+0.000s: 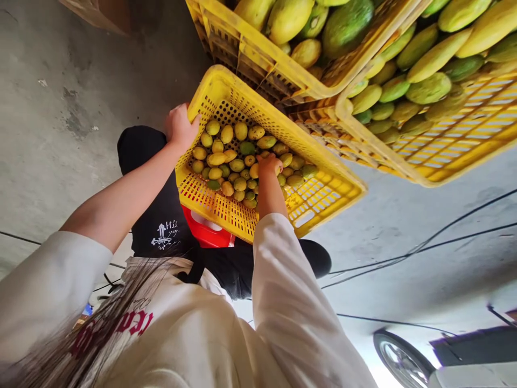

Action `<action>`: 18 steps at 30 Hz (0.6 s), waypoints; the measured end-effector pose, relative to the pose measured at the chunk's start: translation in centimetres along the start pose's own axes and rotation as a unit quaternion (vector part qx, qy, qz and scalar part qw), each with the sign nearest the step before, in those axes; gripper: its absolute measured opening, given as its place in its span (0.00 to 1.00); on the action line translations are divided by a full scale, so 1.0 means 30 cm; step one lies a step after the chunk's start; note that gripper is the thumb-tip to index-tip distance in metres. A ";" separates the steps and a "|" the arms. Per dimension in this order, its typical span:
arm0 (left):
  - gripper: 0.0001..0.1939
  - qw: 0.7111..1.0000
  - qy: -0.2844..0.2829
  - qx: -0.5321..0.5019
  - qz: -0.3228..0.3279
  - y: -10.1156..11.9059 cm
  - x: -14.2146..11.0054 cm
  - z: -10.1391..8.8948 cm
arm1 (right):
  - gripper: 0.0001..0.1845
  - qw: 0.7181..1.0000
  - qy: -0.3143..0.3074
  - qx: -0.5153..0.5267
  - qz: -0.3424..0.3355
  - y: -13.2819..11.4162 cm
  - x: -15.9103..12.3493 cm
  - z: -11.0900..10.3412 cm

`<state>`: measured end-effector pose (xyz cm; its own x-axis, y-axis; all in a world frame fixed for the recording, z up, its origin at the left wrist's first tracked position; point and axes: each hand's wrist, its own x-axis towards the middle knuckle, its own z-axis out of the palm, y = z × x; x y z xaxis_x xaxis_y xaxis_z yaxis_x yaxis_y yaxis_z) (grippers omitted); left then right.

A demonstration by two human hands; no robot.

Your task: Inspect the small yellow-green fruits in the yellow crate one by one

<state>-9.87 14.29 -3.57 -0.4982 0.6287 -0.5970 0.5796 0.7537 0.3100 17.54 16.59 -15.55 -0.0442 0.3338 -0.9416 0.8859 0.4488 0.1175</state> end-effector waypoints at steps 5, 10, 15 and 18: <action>0.07 1.000 0.020 0.006 0.010 -0.007 0.002 0.002 | 0.25 0.996 0.062 0.054 0.039 -0.029 -0.043 0.032; 0.13 0.999 0.029 0.009 0.031 -0.012 0.000 -0.015 | 0.27 0.967 0.125 0.202 0.094 -0.010 -0.141 0.094; 0.19 0.997 0.048 0.022 0.048 -0.016 0.013 -0.023 | 0.38 0.877 0.140 0.446 0.111 0.030 -0.309 0.201; 0.18 0.997 0.058 0.036 0.033 -0.007 0.033 -0.024 | 0.35 0.796 0.190 0.567 0.093 -0.012 -0.422 0.277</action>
<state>-10.97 14.90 -3.69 -0.5257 0.6982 -0.4860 0.6570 0.6961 0.2894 21.61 5.31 -6.29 0.1904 0.6312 -0.7519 0.7311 -0.6023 -0.3206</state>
